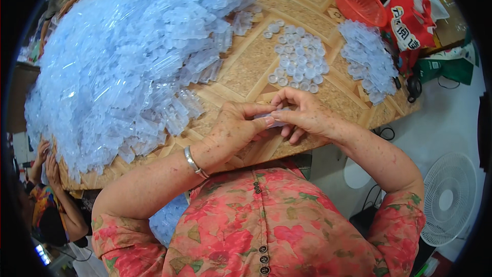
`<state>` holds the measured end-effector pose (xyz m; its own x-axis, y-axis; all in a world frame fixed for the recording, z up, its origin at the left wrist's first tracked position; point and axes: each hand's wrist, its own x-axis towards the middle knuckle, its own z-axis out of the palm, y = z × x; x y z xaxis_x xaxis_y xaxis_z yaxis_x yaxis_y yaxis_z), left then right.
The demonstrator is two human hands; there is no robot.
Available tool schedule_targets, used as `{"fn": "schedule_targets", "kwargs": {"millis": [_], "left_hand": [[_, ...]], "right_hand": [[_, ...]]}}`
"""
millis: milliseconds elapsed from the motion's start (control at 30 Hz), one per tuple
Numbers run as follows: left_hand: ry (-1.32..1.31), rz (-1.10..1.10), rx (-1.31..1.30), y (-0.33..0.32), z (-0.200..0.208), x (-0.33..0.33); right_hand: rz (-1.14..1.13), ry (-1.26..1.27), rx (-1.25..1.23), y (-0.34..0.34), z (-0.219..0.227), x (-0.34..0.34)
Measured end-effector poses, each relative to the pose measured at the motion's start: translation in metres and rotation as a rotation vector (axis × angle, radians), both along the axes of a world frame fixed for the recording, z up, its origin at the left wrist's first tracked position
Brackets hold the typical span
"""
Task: The person repeatedly picks up small translucent plastic components from a large pile on a wooden table. They insert a smaller circular piece into a larger cylindrical piece and place the assembled unit into a growing stack. The task is performed continuously by hand without tools.
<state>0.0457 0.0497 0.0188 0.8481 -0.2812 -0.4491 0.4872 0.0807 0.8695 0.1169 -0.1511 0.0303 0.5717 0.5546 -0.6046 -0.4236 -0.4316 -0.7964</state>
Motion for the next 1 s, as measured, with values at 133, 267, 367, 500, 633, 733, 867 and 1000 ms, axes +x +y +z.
{"fn": "schedule_targets", "kwargs": {"millis": [133,267,367,500,633,733,867,1000], "left_hand": [[0.052,0.003,0.08,0.002,-0.002,0.003],[0.038,0.009,0.097,0.001,0.005,0.003],[0.004,0.048,0.087,-0.002,0.001,0.003],[-0.046,0.074,0.068,0.008,-0.004,-0.014],[-0.006,-0.024,0.189,0.059,0.027,-0.062],[0.029,0.022,0.276,0.124,0.037,-0.123],[0.022,-0.25,0.994,0.196,0.039,-0.217],[0.18,-0.356,1.486,0.176,0.046,-0.226]], "right_hand": [[-0.001,-0.014,-0.008,0.005,0.003,-0.001],[0.0,-0.069,0.013,0.002,-0.003,-0.002],[-0.049,-0.138,0.117,-0.005,-0.012,-0.006],[-0.148,-0.236,0.273,-0.016,-0.026,-0.016],[-0.175,-0.281,0.342,-0.024,-0.037,-0.02],[-0.167,-0.287,0.366,-0.024,-0.04,-0.022],[-0.164,-0.272,0.398,-0.026,-0.042,-0.024],[-0.164,-0.271,0.388,-0.026,-0.044,-0.023]]}}
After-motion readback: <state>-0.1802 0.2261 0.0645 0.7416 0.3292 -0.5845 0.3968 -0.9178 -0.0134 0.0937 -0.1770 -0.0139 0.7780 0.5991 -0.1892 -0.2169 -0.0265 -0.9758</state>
